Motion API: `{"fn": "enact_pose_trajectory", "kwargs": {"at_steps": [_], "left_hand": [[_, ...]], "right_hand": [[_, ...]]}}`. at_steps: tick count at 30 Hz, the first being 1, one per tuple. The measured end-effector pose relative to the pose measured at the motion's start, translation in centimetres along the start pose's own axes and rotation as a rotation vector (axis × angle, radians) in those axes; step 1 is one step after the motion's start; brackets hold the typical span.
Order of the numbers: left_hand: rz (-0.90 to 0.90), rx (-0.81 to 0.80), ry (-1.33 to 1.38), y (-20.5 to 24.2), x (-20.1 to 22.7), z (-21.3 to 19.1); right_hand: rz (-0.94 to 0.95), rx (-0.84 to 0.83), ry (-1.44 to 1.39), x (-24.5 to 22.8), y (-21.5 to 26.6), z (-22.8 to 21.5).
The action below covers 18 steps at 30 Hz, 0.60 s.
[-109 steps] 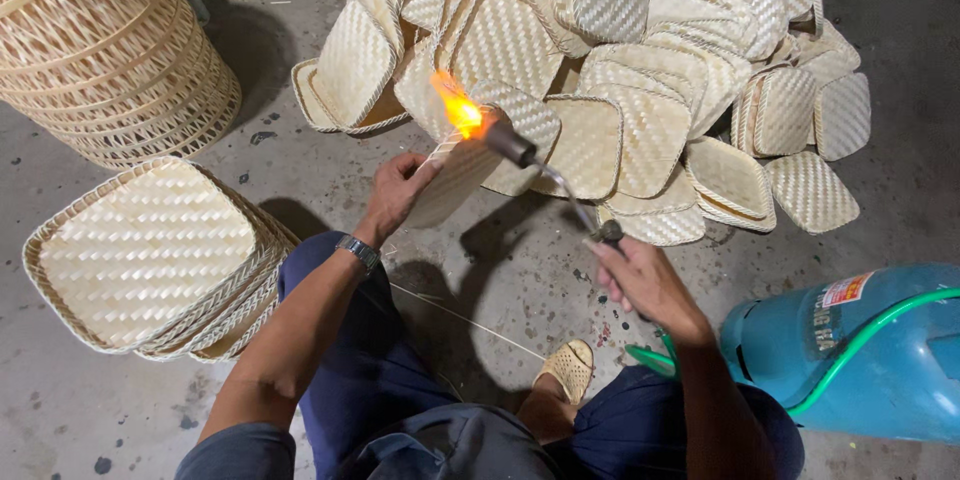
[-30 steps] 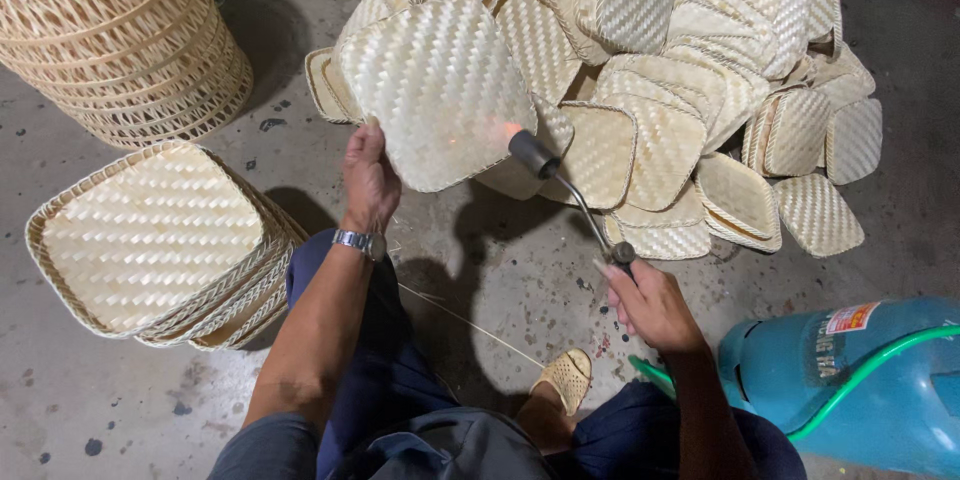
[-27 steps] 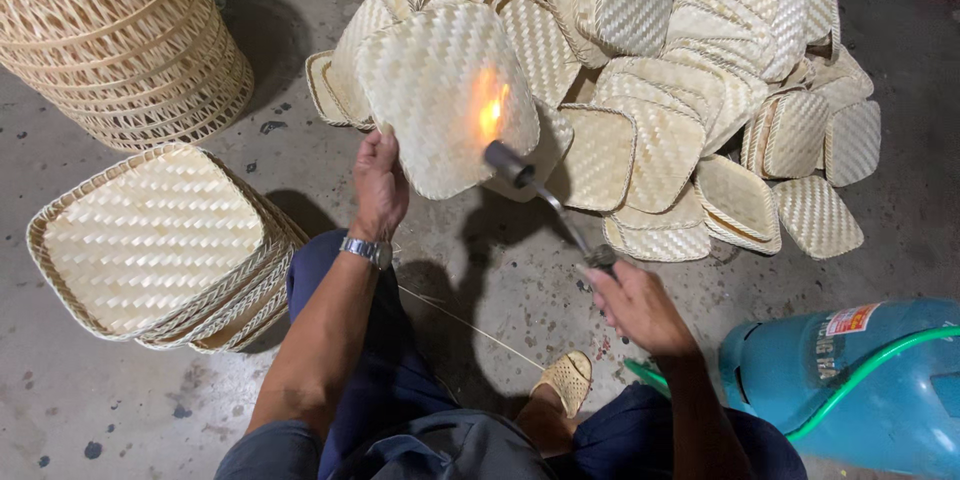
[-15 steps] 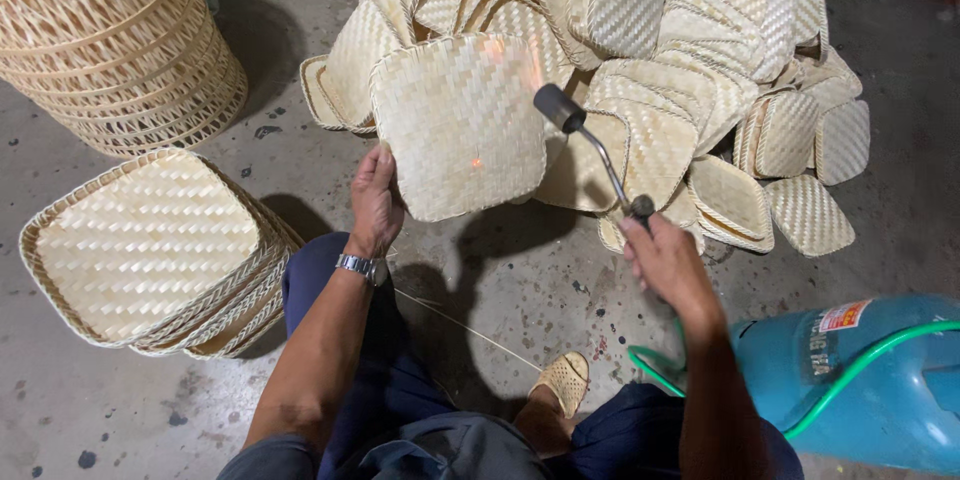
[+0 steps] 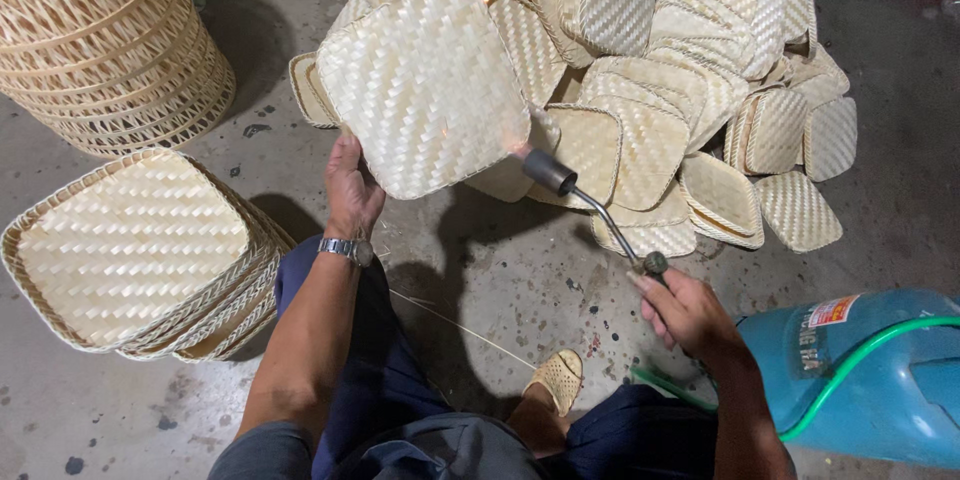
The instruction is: The person holds a woven bamboo tray and uses a handheld gas torch to briefly apply flame to the surfaces and edges, then stacks the finished tray onto a pile.
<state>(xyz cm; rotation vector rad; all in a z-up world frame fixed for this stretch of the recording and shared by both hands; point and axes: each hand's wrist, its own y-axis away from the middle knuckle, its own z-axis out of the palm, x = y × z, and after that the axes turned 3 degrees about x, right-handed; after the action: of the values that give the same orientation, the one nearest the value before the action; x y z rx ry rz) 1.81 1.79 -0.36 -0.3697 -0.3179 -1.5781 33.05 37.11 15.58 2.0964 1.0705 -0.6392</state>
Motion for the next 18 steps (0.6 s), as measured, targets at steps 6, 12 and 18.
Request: {"fn": "enact_pose_trajectory", "kwargs": {"at_steps": [6, 12, 18], "left_hand": [[0.012, 0.027, 0.057, -0.3, -0.7, 0.0], [-0.039, -0.009, 0.104, 1.6, -2.5, 0.8], [-0.051, -0.038, -0.034, 1.6, -4.3, -0.2]], "right_hand": [[-0.128, -0.022, -0.038, 0.7, -0.8, 1.0], [-0.074, -0.033, -0.092, -1.4, -1.6, 5.2], [-0.087, -0.170, -0.059, -2.9, -0.8, 6.4]]}}
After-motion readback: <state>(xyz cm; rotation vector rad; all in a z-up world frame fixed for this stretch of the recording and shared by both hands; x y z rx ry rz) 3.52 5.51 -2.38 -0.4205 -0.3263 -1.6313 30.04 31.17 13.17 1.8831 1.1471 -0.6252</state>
